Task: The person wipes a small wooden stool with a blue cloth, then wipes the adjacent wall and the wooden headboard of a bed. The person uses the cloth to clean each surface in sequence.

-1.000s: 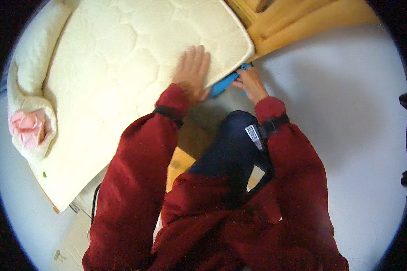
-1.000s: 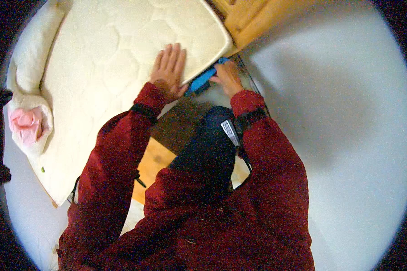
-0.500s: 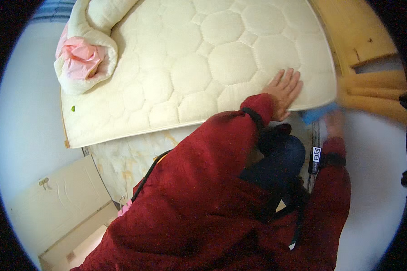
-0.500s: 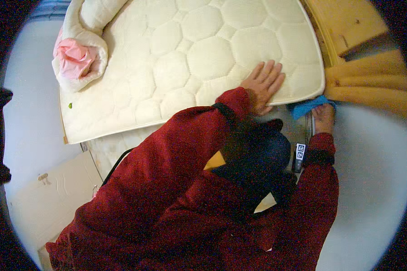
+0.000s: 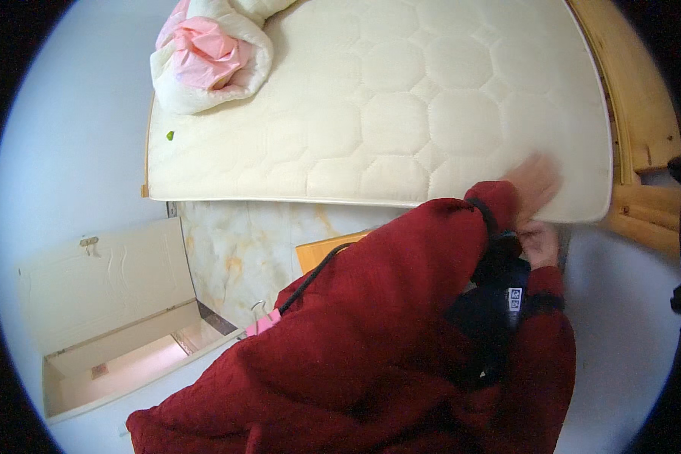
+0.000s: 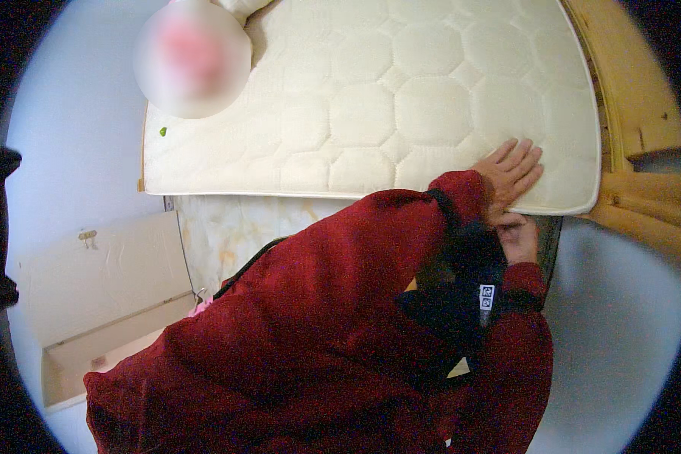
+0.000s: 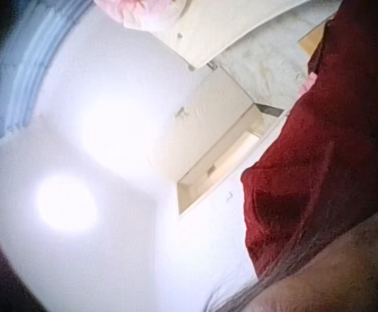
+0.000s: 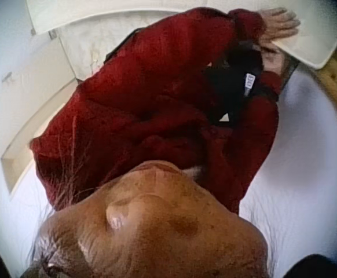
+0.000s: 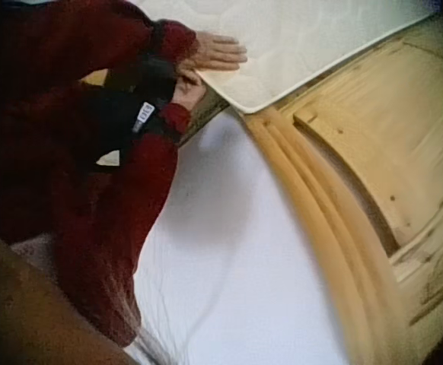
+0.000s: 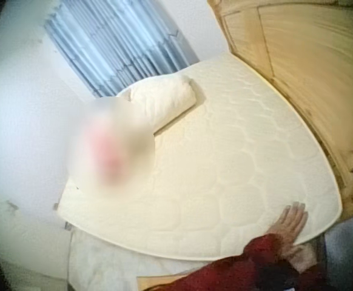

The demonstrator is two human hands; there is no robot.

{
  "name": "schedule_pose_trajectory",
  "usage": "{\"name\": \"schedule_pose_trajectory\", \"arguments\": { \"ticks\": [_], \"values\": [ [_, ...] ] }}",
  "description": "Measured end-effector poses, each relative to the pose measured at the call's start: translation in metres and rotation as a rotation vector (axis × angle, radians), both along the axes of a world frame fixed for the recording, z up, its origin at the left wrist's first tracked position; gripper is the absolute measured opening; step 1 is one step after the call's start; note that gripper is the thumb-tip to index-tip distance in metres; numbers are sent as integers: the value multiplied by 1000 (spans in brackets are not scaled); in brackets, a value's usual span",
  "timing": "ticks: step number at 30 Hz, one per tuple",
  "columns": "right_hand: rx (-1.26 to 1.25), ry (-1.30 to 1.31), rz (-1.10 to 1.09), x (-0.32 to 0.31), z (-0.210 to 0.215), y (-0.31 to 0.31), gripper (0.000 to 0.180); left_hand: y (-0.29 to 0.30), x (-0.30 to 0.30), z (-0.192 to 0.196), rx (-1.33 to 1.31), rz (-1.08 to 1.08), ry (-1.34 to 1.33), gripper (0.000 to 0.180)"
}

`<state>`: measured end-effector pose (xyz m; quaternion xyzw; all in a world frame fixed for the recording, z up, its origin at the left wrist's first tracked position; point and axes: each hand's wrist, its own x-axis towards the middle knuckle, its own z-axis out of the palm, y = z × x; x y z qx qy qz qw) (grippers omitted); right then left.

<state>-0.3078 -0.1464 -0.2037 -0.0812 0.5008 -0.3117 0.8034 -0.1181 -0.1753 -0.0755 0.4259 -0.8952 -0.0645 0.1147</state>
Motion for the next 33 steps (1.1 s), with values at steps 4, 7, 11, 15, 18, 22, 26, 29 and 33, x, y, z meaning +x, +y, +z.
{"name": "schedule_pose_trajectory", "arguments": {
  "ticks": [4,7,11,15,18,22,26,29,33],
  "values": [
    [-94,35,-72,-28,-13,-9,17,1,-1,-3,-1,23,70,92],
    [-41,113,-283,-55,-18,-18,17,1,-3,-6,-56,36,115,92],
    [-131,152,-309,-89,-21,-31,20,0,-4,-10,-32,40,29,94],
    [-155,199,-274,-99,-19,-37,25,0,-4,-12,-103,36,82,96],
    [-176,204,-185,-88,-17,-34,29,0,-3,-12,-102,33,62,96],
    [-284,235,100,-65,-10,-28,35,-2,-3,-9,-58,35,98,96],
    [-753,519,541,-43,13,-24,42,-1,2,-2,45,21,185,91],
    [-641,405,344,-35,50,-24,35,0,13,4,-83,-7,373,87],
    [-337,307,-267,-46,117,-35,18,0,19,13,-89,55,51,88]
  ]
}}
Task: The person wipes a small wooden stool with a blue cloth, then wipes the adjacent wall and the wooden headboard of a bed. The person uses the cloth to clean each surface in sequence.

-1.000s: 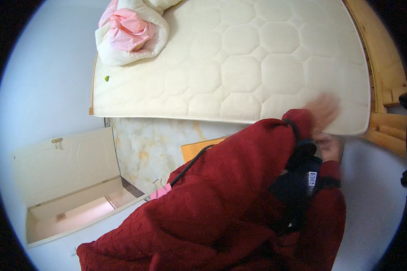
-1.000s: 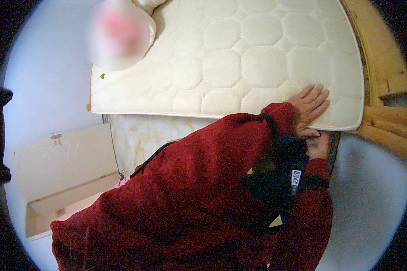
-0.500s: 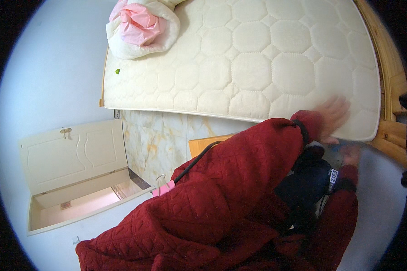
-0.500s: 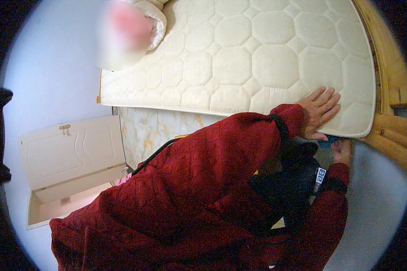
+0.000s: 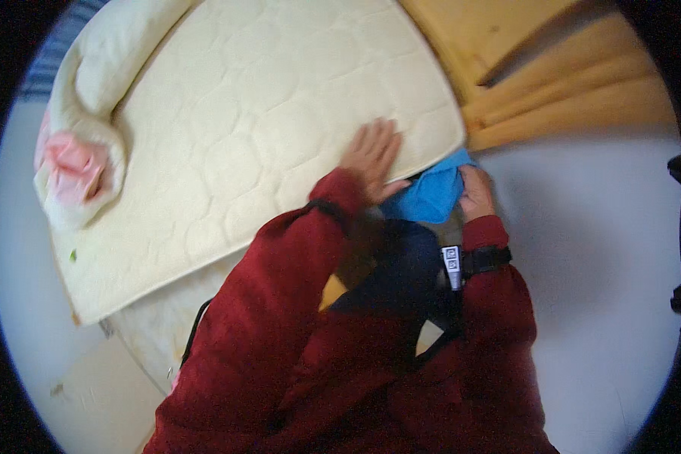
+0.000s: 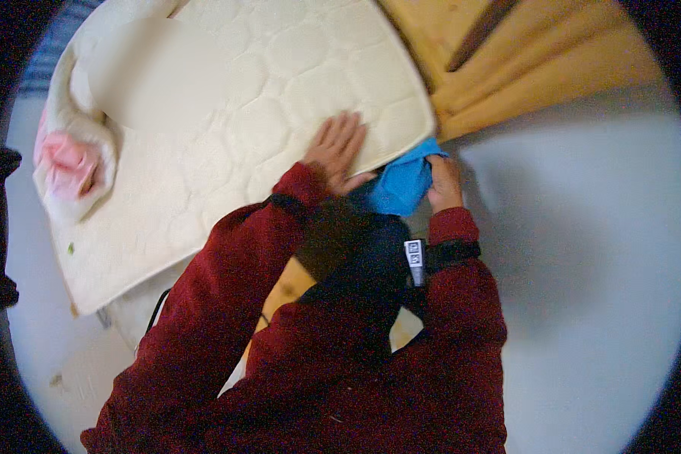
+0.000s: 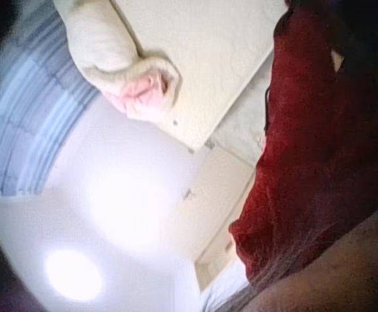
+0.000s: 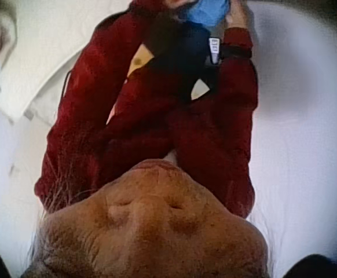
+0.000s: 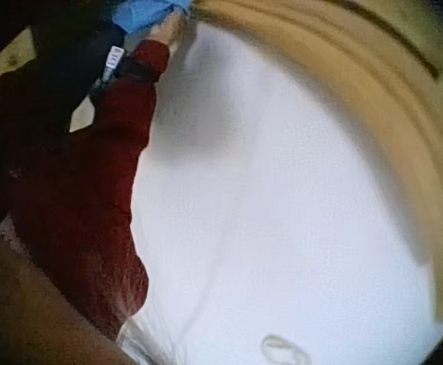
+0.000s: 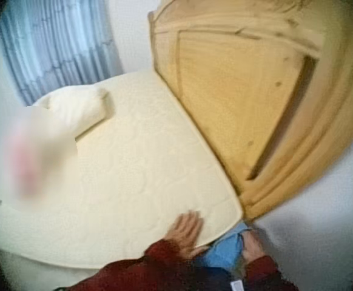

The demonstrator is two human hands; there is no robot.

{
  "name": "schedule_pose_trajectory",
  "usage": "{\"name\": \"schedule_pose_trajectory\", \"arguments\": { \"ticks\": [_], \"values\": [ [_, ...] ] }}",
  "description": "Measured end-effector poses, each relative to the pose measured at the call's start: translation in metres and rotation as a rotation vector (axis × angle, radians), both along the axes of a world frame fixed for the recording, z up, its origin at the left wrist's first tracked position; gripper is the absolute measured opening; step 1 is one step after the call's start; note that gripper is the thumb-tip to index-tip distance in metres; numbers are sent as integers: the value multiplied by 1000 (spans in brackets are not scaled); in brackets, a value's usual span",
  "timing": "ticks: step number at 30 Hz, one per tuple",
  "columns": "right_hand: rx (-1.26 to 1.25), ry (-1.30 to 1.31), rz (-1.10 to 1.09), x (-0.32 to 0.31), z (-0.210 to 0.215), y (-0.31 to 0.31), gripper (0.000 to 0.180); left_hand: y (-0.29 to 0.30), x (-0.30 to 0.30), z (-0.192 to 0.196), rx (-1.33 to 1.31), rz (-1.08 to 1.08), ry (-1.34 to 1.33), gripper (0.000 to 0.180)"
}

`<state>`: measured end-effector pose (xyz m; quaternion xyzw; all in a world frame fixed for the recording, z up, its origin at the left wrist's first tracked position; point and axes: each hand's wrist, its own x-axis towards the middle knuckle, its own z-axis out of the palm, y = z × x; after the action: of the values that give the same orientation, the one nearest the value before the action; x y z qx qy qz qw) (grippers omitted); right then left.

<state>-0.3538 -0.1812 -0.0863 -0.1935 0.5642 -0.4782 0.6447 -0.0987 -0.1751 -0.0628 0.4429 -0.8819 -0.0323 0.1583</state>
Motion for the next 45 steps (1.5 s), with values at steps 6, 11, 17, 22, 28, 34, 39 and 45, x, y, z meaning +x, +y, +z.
{"name": "schedule_pose_trajectory", "arguments": {
  "ticks": [6,11,17,22,28,34,39,45],
  "values": [
    [-298,618,-117,-31,79,-10,24,-4,5,4,66,13,-69,87],
    [-444,253,-372,-28,155,-17,32,-5,8,2,56,23,-61,86],
    [-818,320,-553,-31,251,-32,42,-5,1,8,75,2,-35,85],
    [-891,1429,-703,-34,247,-48,43,-5,1,11,71,-6,-18,85],
    [-833,1657,-640,-23,149,-56,44,-4,2,9,76,-7,-37,84],
    [-603,1417,-476,-6,98,-42,37,-4,2,12,67,-9,-18,84],
    [-428,1410,-353,-4,91,-38,33,-4,2,12,80,-2,-17,83],
    [-297,1387,-207,-5,134,-24,27,-4,2,6,84,10,-56,86]
  ]
}}
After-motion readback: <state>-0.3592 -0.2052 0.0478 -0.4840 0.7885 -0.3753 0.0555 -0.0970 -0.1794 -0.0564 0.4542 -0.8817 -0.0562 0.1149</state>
